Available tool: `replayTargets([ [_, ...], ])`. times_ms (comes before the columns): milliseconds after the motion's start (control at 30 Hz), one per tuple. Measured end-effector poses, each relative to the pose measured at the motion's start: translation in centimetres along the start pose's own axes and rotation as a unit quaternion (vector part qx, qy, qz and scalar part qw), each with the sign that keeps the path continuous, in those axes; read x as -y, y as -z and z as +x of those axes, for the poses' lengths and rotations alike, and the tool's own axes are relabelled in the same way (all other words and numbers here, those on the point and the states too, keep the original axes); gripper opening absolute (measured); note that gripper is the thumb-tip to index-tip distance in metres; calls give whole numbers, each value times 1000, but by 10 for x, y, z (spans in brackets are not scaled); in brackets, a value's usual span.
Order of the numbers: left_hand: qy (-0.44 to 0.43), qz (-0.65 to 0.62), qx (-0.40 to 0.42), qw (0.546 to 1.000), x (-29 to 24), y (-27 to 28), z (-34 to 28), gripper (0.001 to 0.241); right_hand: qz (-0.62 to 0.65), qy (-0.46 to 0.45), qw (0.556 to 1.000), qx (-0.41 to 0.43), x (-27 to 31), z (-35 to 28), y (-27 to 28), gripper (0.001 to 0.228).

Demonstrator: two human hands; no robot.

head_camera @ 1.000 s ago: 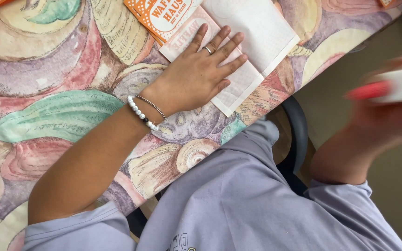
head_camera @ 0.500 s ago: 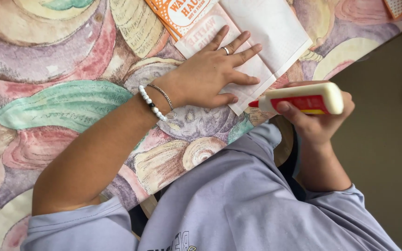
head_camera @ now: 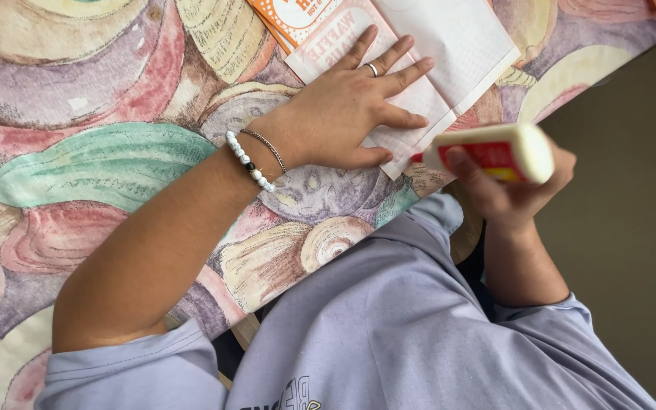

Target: Applying glue to paper templates and folding them to create small paper bags.

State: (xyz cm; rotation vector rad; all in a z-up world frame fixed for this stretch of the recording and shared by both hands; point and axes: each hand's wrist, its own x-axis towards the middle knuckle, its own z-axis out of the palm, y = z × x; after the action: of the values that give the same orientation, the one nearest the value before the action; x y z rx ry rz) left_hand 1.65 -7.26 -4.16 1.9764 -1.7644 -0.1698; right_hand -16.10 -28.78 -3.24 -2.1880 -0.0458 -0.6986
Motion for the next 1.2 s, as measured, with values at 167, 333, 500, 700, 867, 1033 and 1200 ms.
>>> replayTargets([
  [167,3,-3,2,1000,-1,1,0,56,75,37,990,-115,-40,-10,0,70],
  [333,-3,-12,-13,1000,-1,-1,-1,57,66,4,997,-42,27,-5,-11,47],
  [500,-5,-11,-15,1000,0,0,-2,57,25,0,999,-40,0,-5,-6,32],
  [700,3,-19,-7,1000,-2,0,-1,58,48,65,982,-171,-61,-6,-1,70],
  [867,1,-16,-18,1000,-1,0,-1,62,99,51,990,-91,-24,-21,-17,76],
  [1033,1,-22,-13,1000,-2,0,-2,62,77,8,981,-180,-76,-16,0,77],
  [1200,10,-17,-13,1000,-3,2,-1,62,90,41,975,-200,-80,-1,0,63],
])
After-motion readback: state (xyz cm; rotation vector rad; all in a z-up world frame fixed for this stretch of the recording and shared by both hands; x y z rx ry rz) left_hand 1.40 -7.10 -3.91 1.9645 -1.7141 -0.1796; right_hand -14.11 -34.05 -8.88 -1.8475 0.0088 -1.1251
